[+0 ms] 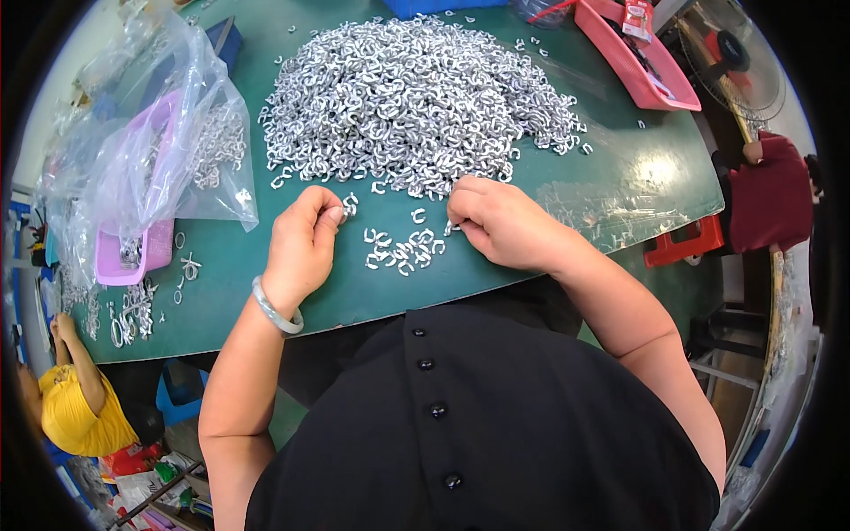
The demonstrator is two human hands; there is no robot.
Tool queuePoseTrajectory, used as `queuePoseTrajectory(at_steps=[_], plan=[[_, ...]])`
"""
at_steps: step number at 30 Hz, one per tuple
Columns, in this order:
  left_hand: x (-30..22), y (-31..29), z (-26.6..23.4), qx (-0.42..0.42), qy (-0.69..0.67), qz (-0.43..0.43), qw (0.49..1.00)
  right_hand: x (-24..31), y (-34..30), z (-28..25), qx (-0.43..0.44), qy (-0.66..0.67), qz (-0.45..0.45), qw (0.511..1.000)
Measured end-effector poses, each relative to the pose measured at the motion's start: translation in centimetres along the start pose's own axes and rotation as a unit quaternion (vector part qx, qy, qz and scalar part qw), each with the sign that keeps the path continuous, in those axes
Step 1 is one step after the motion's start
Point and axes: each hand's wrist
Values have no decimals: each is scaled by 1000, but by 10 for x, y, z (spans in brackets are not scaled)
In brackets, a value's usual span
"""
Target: The person interlocks small plastic clips together on a workbench by hand, repositions a plastic stool underneath, and continues connecting the clips.
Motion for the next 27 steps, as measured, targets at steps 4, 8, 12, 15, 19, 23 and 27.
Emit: queuePoseTrajectory(at_steps=[4,8,12,15,19,23,27], plan=[[-1,2,1,5,-47,-20,999,-5,-2,-3,-23,20,31,999],[5,2,1,6,-91,-42,995,-2,-5,-6,-23,10,35,999],[6,2,-2,24,-51,-52,997,4,-5,-7,15,-16,55,998],[3,1,-2,25,-70,-56,996,1,-7,-4,16,-32,49,998],[-5,-1,-5,65,-69,-93,991,-3,-10,-2,1,-22,44,999],[3,-7,-5,47,-92,-57,993,6,-10,-3,-11,-10,82,997],[0,-11,-7,44,-96,-58,993,8,-11,0,-14,-36,55,998]])
Point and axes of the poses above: each hand's wrist, its own y-axis towards the middle knuckle, its own z-axis out of the palm, x = y × z, and after that the axes turned 11 degrees about -x, right-handed
